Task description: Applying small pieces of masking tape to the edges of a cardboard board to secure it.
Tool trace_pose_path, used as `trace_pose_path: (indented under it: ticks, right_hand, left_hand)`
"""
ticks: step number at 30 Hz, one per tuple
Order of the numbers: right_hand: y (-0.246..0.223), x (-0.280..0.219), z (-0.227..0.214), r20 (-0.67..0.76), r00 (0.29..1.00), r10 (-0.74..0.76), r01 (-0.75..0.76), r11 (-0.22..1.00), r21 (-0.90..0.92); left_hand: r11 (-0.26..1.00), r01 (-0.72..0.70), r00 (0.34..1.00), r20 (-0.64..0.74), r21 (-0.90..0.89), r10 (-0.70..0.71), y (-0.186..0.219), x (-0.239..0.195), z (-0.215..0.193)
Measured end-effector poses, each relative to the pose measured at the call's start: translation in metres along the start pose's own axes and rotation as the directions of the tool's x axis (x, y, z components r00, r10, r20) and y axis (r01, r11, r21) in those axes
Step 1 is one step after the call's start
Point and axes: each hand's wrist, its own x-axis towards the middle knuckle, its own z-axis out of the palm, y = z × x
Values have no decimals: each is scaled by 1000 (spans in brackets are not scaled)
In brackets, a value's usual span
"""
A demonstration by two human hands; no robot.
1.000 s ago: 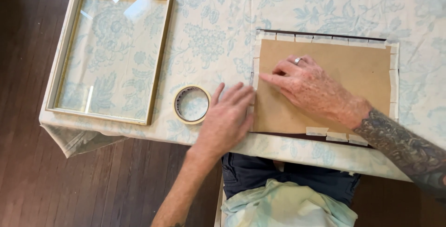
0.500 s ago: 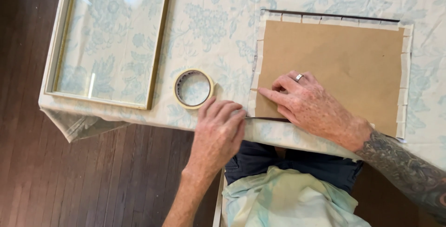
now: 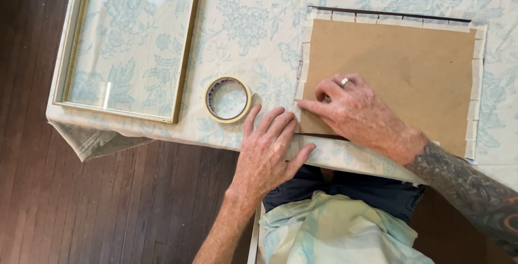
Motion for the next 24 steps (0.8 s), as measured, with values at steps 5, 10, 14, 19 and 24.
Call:
trace_pose_path:
  ticks: [5,10,14,19,24]
  right_hand:
    - [-5,1,6,10,1000,20,-20,999,-37]
    - [-3,3,7,-21,999,-32,32,999,-1]
    - [-6,0,8,-11,998,-57,57,998,-19]
    - [-4,-3,-2,2,999,-49,48,988,144]
    - [-28,25,-17,-62,998,17,-3,974,225]
  left_hand:
    - [997,-3,1000,-19,75,5,5,1,6]
    - [994,-3,1000,-14,113,5,7,0,9]
    - [991,16,1000,-17,136,-14,11,-3,11]
    - [998,21,1000,-8,62,-21,3,1,2]
    - [920,210,974,-152,332,-167,-14,-9,-25]
